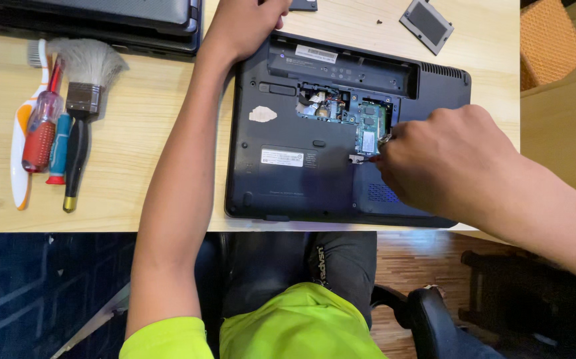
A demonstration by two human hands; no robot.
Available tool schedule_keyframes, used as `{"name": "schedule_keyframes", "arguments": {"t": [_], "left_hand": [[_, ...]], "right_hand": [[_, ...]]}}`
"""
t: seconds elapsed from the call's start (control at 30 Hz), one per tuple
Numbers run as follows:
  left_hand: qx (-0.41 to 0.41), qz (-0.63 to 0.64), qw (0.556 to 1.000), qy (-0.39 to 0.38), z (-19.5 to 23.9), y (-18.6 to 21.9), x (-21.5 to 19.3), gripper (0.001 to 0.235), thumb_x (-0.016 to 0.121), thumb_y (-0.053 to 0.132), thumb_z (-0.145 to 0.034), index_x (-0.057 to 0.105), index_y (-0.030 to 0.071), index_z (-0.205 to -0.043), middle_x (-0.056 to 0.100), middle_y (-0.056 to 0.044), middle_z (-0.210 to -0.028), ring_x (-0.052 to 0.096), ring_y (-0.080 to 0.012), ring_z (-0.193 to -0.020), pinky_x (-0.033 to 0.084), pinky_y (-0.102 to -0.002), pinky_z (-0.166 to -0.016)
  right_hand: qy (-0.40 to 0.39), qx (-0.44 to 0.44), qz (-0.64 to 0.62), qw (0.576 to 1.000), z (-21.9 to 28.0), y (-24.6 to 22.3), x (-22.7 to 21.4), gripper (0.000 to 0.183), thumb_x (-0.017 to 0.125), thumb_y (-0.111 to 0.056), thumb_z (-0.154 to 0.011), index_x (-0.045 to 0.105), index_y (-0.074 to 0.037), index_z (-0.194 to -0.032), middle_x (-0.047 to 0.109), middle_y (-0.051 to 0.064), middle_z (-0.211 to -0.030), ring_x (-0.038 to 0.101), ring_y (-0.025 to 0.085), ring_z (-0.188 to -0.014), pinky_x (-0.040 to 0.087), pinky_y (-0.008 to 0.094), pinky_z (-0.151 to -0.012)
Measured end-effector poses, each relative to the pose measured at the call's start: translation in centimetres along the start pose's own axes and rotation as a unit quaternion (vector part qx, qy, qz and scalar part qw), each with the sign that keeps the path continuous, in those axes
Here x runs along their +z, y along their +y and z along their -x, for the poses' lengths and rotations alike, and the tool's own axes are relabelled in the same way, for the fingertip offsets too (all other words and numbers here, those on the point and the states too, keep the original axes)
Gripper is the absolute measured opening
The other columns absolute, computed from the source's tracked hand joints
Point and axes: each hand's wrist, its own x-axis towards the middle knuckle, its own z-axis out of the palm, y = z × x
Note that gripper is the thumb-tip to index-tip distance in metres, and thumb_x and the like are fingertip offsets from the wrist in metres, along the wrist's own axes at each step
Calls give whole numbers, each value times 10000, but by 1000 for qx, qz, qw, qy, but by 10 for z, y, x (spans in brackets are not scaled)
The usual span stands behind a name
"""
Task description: The person uses a screwdriver to remove screws from the bottom cover of a laptop. They then lift off the cover and remove internal components, including a hard drive and a battery, placing them on the table.
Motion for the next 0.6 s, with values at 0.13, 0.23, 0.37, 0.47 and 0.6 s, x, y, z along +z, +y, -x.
{"name": "schedule_keyframes", "arguments": {"t": [0.13, 0.23, 0.37, 0.47, 0.6], "left_hand": [[-4, -5, 1000, -15, 0, -2, 2, 269, 441, 342, -923, 417, 180, -709, 542, 39, -673, 531, -96, -695, 340, -321, -674], [6, -2, 1000, -4, 1, 7, 0, 257, 471, 284, -920, 380, 176, -706, 443, 30, -648, 426, -105, -654, 279, -333, -625], [-18, -8, 1000, 10, 2, 12, -1, 272, 470, 225, -876, 305, 177, -665, 318, 25, -590, 311, -117, -610, 230, -333, -599], [9, -8, 999, 32, -2, 7, 3, 328, 570, 238, -949, 418, 157, -670, 427, 42, -568, 423, -138, -594, 411, -319, -658], [-29, -33, 999, 18, -3, 9, 1, 290, 570, 279, -931, 449, 168, -691, 476, 50, -589, 445, -161, -621, 360, -340, -612]], "right_hand": [[-197, 93, -101, 971, -8, -9, -33, 482, 354, -423, -992, 668, -125, -779, 690, 87, -772, 676, 382, -766, 538, 449, -629], [-239, 114, -126, 956, -16, -7, -29, 436, 343, -416, -998, 658, -135, -888, 694, 121, -852, 677, 391, -822, 547, 465, -673], [-171, 50, -93, 980, -19, -3, -14, 431, 368, -470, -1007, 628, -139, -916, 678, 129, -775, 680, 418, -775, 565, 494, -636], [-99, -76, -35, 992, -19, 12, 9, 180, 442, -210, -925, 526, -178, -769, 606, 60, -652, 637, 358, -635, 505, 449, -504], [-94, -190, 1, 977, -13, 17, 18, 236, 476, -135, -995, 578, -93, -786, 587, 12, -653, 659, 216, -539, 564, 390, -469]]}}
